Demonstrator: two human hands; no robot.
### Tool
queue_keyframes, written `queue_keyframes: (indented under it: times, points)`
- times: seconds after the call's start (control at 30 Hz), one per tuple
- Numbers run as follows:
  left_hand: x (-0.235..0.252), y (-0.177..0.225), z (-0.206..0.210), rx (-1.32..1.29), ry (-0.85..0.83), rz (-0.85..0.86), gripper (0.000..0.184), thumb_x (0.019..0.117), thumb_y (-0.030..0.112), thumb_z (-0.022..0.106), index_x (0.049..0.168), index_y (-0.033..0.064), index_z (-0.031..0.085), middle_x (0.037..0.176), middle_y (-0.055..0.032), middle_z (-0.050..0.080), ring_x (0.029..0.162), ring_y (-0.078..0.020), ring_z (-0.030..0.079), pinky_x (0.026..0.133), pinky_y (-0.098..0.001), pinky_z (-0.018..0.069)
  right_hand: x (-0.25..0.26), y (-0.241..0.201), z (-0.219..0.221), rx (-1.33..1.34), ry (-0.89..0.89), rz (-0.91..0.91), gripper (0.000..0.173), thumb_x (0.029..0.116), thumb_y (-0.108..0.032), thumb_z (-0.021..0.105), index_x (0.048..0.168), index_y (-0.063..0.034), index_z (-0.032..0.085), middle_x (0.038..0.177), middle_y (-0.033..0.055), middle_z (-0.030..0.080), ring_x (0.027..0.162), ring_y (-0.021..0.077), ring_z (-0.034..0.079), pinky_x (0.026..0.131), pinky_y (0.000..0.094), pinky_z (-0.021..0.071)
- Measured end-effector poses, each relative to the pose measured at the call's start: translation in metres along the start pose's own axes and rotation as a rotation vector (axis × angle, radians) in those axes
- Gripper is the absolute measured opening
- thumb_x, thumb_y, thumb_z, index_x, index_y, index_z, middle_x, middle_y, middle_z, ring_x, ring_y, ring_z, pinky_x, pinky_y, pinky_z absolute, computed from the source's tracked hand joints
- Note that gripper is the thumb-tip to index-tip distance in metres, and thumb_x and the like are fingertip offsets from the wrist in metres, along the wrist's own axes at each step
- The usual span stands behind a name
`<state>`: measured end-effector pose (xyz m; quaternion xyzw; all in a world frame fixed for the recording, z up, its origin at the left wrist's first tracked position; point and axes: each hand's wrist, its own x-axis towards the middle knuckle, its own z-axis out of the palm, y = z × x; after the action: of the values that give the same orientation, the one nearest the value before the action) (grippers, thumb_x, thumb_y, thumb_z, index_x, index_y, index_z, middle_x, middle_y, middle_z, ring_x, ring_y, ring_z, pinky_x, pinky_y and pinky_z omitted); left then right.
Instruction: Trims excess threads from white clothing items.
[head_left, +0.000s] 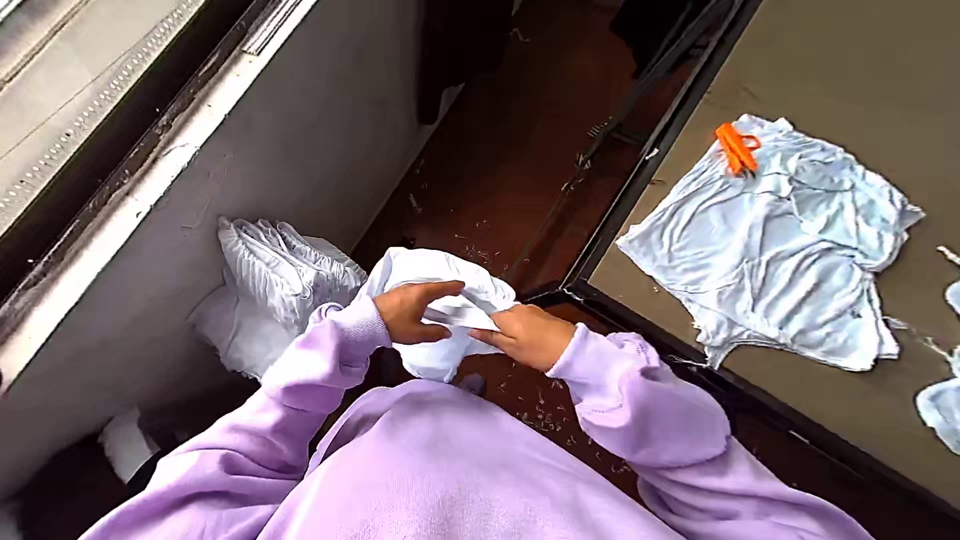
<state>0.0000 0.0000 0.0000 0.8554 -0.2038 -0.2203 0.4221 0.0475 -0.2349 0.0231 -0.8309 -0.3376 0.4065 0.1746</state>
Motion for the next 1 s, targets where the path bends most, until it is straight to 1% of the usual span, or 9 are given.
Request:
queue_keyframes:
  times: [0.07, 0.2, 0.3, 0.43, 0.5, 0.6, 0.7, 0.87, 1.0]
  points:
    - [-0.015, 0.001, 0.002, -0.132, 0.053, 0.101, 0.08, 0.084, 0.015, 0.084, 0.148, -0.01, 0.044, 0.116, -0.0265, 0.071, 0.107, -0.0361, 0.071, 0.1, -0.0538, 0.0529, 0.021, -0.025, 0.01, 0.221, 0.176, -0.184, 0.044, 0.1065, -0.033, 0.051, 0.084, 0.0008, 0.066, 0.067, 0.0113, 0.059, 0.064, 0.0244, 0.061, 0.062, 0.0466, 0.0484]
    - [-0.068, -0.033, -0.034, -0.262, 0.286, 0.202, 0.02, 0.0921, 0.0, 0.061, 0.107, -0.0077, 0.073, 0.088, -0.0133, 0.075, 0.078, -0.0135, 0.071, 0.078, -0.0353, 0.059, 0.044, -0.054, 0.017, 0.779, -0.058, -0.293, 0.023, 0.0889, -0.019, 0.07, 0.104, -0.0053, 0.061, 0.069, -0.0046, 0.066, 0.06, 0.0, 0.062, 0.056, 0.0188, 0.0522]
    - [-0.12, -0.067, -0.072, -0.316, 0.403, 0.237, 0.018, 0.0923, 0.003, 0.058, 0.094, -0.0051, 0.074, 0.092, -0.0062, 0.074, 0.088, -0.002, 0.068, 0.082, -0.0223, 0.0563, 0.052, -0.064, 0.024, 0.743, -0.196, -0.334, 0.015, 0.0873, -0.013, 0.071, 0.1, -0.0049, 0.067, 0.079, -0.0035, 0.071, 0.071, 0.0003, 0.067, 0.066, 0.0194, 0.0561]
    - [-0.157, -0.069, -0.074, -0.124, 0.206, 0.191, 0.062, 0.0866, 0.027, 0.072, 0.137, -0.0064, 0.059, 0.132, -0.0197, 0.066, 0.128, -0.0299, 0.06, 0.113, -0.0543, 0.0425, 0.08, -0.102, 0.039, 0.441, -0.028, -0.502, 0.023, 0.1011, -0.023, 0.056, 0.087, -0.0098, 0.068, 0.071, -0.0066, 0.063, 0.066, -0.0033, 0.059, 0.06, 0.0172, 0.0484]
    - [-0.16, -0.063, -0.054, -0.13, 0.231, 0.184, 0.055, 0.0881, 0.022, 0.074, 0.134, -0.0054, 0.061, 0.104, -0.0148, 0.074, 0.102, -0.0282, 0.07, 0.107, -0.0697, 0.0393, 0.098, -0.125, 0.048, 0.456, -0.005, -0.551, 0.028, 0.1026, -0.025, 0.055, 0.082, -0.0103, 0.065, 0.067, -0.0079, 0.058, 0.061, -0.0048, 0.054, 0.056, 0.0153, 0.0437]
    - [-0.187, -0.074, -0.053, -0.093, 0.274, 0.226, 0.021, 0.096, 0.013, 0.061, 0.102, -0.002, 0.074, 0.081, -0.0077, 0.073, 0.079, -0.0159, 0.07, 0.094, -0.05, 0.0524, 0.117, -0.136, 0.058, 0.394, -0.233, -0.563, 0.024, 0.098, -0.026, 0.063, 0.083, -0.0083, 0.066, 0.065, -0.0055, 0.059, 0.058, -0.0011, 0.055, 0.053, 0.0194, 0.0458]
    - [-0.248, -0.088, -0.078, -0.058, 0.297, 0.185, 0.026, 0.0998, 0.018, 0.055, 0.092, 0.0034, 0.075, 0.08, -0.0016, 0.071, 0.082, -0.0085, 0.067, 0.095, -0.0357, 0.0513, 0.132, -0.139, 0.064, -0.072, -0.532, -0.294, 0.025, 0.0955, -0.025, 0.07, 0.092, -0.0007, 0.072, 0.078, 0.0141, 0.068, 0.076, 0.029, 0.067, 0.072, 0.0529, 0.0518]
    - [-0.331, -0.104, -0.073, 0.264, 0.113, -0.538, 0.01, 0.0908, 0.021, 0.073, 0.086, 0.0147, 0.079, 0.101, -0.0102, 0.065, 0.112, -0.0365, 0.057, 0.086, -0.0586, 0.0498, 0.159, -0.151, 0.094, -0.566, -0.497, 0.104, 0.031, 0.0959, -0.01, 0.066, 0.125, 0.001, 0.068, 0.117, 0.025, 0.07, 0.119, 0.0474, 0.061, 0.116, 0.0768, 0.0131]
    - [-0.339, -0.121, -0.063, 0.138, -0.406, -1.178, 0.039, 0.0979, 0.038, 0.069, 0.108, 0.0013, 0.074, 0.114, -0.0222, 0.07, 0.116, -0.0411, 0.063, 0.098, -0.0614, 0.0481, 0.156, -0.179, 0.123, -0.505, 0.013, -0.347, 0.026, 0.094, 0.003, 0.06, 0.119, -0.0014, 0.067, 0.088, 0.0207, 0.071, 0.08, 0.04, 0.071, 0.073, 0.0559, 0.0553]
